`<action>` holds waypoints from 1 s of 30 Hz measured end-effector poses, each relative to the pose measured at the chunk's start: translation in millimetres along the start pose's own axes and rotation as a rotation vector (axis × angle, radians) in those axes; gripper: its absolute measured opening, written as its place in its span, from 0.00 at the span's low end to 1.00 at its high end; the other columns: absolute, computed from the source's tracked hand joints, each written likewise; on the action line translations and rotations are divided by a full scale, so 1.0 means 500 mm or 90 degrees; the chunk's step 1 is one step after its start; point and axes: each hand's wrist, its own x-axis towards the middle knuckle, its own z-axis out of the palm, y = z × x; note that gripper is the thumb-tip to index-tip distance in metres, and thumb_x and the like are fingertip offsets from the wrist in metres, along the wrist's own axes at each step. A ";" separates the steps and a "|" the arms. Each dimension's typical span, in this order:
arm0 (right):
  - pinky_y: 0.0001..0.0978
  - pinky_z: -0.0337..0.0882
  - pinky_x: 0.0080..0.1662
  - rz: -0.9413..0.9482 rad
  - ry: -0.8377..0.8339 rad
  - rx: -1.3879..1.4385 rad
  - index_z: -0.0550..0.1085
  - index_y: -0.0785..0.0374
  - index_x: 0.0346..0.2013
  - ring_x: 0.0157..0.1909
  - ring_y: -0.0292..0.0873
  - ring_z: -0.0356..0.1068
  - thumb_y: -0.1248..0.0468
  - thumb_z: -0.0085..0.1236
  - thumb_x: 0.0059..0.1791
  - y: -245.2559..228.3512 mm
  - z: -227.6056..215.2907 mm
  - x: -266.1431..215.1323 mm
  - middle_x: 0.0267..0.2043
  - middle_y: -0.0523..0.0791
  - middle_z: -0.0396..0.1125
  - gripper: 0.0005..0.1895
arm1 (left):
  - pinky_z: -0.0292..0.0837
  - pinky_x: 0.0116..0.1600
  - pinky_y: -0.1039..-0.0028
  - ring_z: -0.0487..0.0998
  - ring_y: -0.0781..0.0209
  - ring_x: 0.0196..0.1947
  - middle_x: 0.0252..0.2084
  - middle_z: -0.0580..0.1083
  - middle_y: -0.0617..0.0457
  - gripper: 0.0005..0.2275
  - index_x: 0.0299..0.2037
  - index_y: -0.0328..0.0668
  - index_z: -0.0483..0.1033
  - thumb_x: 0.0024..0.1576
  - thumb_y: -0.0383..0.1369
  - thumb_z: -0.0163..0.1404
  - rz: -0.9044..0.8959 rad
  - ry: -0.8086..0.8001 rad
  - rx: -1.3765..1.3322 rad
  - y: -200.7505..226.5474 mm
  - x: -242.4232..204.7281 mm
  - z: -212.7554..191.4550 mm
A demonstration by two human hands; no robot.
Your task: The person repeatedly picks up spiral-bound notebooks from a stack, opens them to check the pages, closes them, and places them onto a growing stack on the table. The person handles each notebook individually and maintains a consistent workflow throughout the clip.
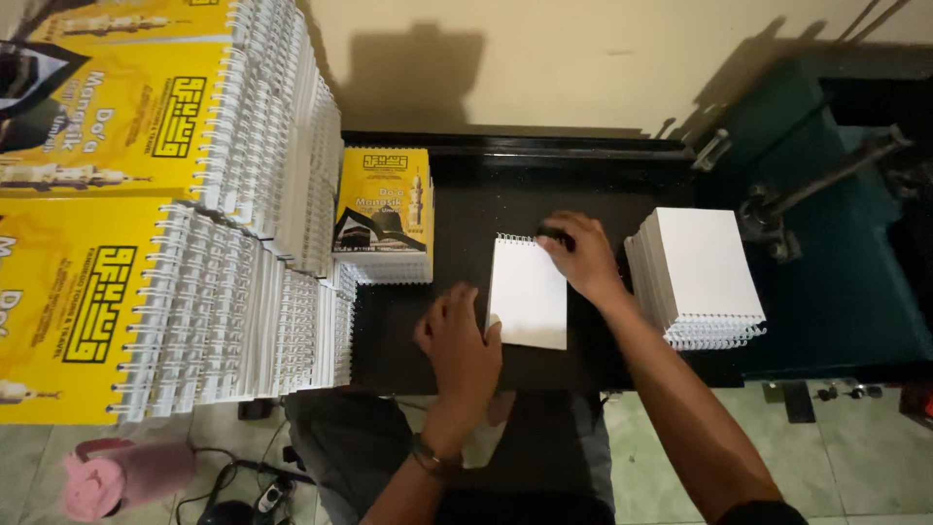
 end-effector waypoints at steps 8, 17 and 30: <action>0.60 0.56 0.69 0.102 0.089 0.023 0.66 0.74 0.67 0.66 0.67 0.61 0.57 0.50 0.57 -0.047 0.017 -0.208 0.67 0.64 0.63 0.29 | 0.20 0.70 0.33 0.51 0.40 0.76 0.73 0.59 0.35 0.32 0.73 0.36 0.52 0.64 0.38 0.54 0.217 0.081 -0.112 -0.062 -0.008 0.071; 0.58 0.61 0.59 -0.001 0.096 -0.085 0.58 0.57 0.76 0.56 0.59 0.62 0.40 0.63 0.45 0.096 0.046 -0.270 0.58 0.49 0.65 0.50 | 0.20 0.71 0.32 0.51 0.35 0.76 0.73 0.57 0.31 0.48 0.75 0.29 0.43 0.50 0.32 0.67 0.229 -0.068 -0.081 -0.069 0.026 0.009; 0.47 0.54 0.58 0.060 -0.030 -0.149 0.63 0.50 0.74 0.61 0.48 0.55 0.37 0.69 0.42 0.079 0.029 -0.030 0.58 0.43 0.62 0.50 | 0.38 0.75 0.42 0.67 0.47 0.70 0.64 0.71 0.38 0.39 0.72 0.35 0.57 0.54 0.42 0.63 0.292 0.060 0.045 -0.028 0.222 0.082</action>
